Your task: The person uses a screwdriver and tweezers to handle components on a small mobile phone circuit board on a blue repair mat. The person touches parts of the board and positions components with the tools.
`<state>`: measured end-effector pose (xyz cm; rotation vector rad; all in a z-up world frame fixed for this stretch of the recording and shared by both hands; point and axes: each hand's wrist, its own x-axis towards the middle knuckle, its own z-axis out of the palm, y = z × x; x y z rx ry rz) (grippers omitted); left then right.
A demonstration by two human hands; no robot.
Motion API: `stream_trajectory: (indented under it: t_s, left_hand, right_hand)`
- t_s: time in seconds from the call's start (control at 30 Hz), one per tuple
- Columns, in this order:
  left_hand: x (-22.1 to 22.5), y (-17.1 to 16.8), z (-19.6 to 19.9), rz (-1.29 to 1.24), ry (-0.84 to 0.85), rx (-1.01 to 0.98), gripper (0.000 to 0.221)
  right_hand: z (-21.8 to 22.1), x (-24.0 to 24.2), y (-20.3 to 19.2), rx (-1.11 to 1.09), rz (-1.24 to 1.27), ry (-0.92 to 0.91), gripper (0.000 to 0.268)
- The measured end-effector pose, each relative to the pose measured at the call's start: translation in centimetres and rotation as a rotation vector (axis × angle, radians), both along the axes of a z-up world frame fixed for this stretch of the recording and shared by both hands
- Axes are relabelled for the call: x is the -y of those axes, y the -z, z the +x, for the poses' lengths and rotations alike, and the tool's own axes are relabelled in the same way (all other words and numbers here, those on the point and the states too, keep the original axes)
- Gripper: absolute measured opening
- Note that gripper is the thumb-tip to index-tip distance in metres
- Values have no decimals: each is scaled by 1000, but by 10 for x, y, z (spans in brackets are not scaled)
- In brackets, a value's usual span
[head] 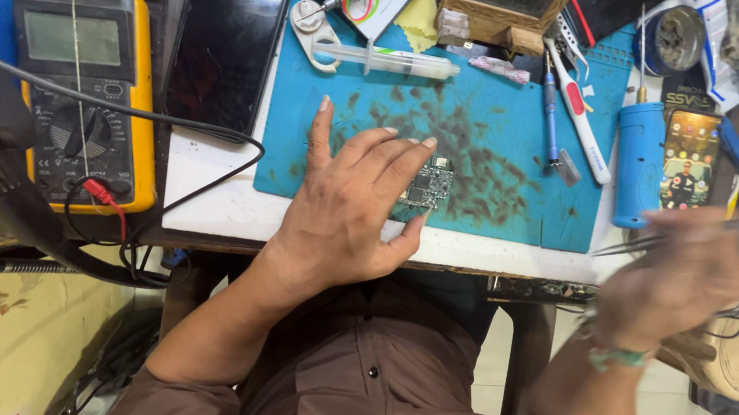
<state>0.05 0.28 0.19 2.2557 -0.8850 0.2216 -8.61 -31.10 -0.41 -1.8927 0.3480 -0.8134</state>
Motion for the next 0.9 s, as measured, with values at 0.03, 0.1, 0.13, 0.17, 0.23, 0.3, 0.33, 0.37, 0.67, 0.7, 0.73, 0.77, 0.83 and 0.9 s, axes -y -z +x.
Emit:
stream_trajectory:
  t_s: [0.03,0.1,0.13,0.17,0.23,0.3,0.33,0.37,0.67,0.7,0.73,0.77,0.83,0.9]
  left_hand:
    - [0,0,0,-1,0,-3,66]
    - [1,0,0,3,6,-7,67]
    - [1,0,0,4,10,-10,67]
    - [1,0,1,9,12,-11,66]
    - [1,-1,1,17,15,-13,66]
    - [1,-2,1,10,15,-24,63]
    - [2,-2,1,6,15,-30,61]
    - [2,-2,1,15,16,-27,56]
    - [4,-1,3,32,33,-25,38]
    - [4,-1,3,33,32,-27,38]
    - [4,-1,3,35,31,-29,38]
    - [5,-1,3,39,30,-29,38]
    - [5,-1,3,47,28,-29,38]
    - [5,0,3,50,29,-28,38]
  right_hand:
    - [-5,-15,1,-35,66,-10,28]
    - [-5,-44,5,-76,232,-169,15]
    - [-2,-55,6,-60,273,-279,8]
    - [-2,-64,5,-108,269,-310,8]
    - [-1,-77,-1,-204,258,-371,17]
    - [5,-83,-3,-262,230,-379,16]
    - [8,-85,-4,-290,216,-384,15]
    - [10,-88,-3,-288,179,-384,16]
    - [12,-89,4,-288,59,-355,8]
    - [12,-90,4,-289,54,-360,8]
    - [12,-91,3,-290,49,-365,8]
    - [12,-92,2,-302,20,-351,8]
    - [13,-92,0,-326,-39,-325,8]
    - [14,-93,-2,-307,-61,-339,8]
